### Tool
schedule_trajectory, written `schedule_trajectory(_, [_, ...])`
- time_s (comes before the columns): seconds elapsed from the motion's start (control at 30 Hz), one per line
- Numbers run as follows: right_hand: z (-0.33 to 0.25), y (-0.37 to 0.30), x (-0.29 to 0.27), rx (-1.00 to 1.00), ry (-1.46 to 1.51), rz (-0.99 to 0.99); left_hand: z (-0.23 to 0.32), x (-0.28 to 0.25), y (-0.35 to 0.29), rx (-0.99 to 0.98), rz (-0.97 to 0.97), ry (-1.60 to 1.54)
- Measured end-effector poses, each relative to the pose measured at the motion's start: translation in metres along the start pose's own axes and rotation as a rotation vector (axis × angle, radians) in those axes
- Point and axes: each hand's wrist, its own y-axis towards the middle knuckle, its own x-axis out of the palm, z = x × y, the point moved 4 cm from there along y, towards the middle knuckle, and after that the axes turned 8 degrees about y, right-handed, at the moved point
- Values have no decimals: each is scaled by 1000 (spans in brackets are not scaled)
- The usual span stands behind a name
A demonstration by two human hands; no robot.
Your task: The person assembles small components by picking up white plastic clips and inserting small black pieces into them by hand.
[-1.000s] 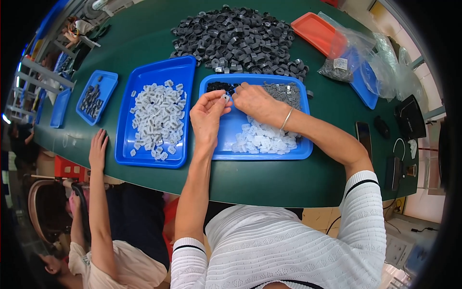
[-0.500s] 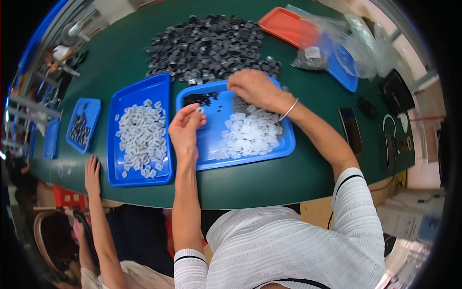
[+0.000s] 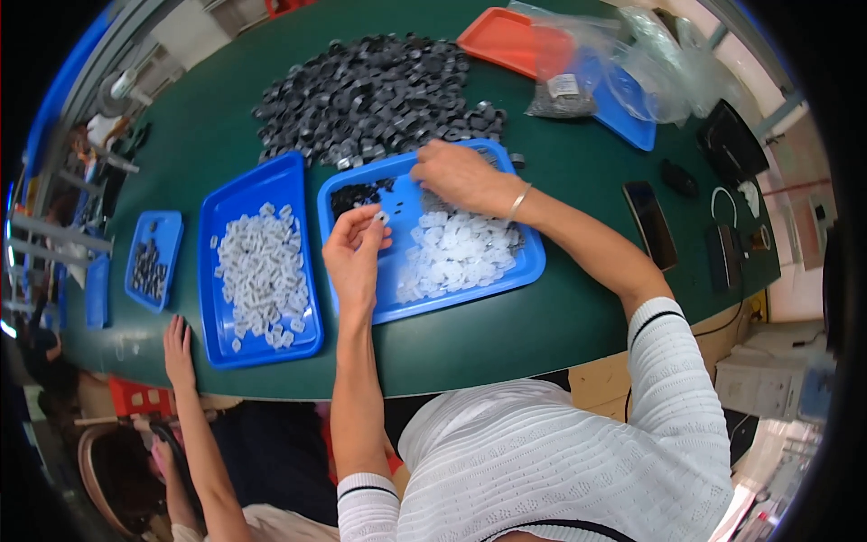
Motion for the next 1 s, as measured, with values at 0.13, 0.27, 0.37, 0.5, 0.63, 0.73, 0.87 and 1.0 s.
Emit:
schedule_trajectory(0.13, [-5, 10, 25, -1, -66, -48, -7, -10, -4, 8, 7, 56])
schedule_trajectory(0.27, [9, -15, 5, 11, -108, 5, -13, 16, 0, -1, -47, 56])
schedule_trajectory(0.37, [16, -28, -45, 161, -66, 31, -7, 17, 5, 13, -22, 29])
schedule_trajectory(0.5, [35, -100, -132, 500, -53, 395, 5, -11, 7, 81, 22, 76])
schedule_trajectory(0.63, [50, -224, -138, 697, -61, 539, -7, 2, 2, 153, -51, 98])
schedule_trajectory(0.73, [84, -333, -107, 934, -172, 346, -3, 18, 0, 208, -56, 103])
schedule_trajectory(0.87, [93, -325, -101, 1016, -120, 358, 15, -10, -18, 153, 62, 53])
schedule_trajectory(1.0, [103, -316, -108, 1039, -167, 334, 15, -11, -16, 153, 63, -7])
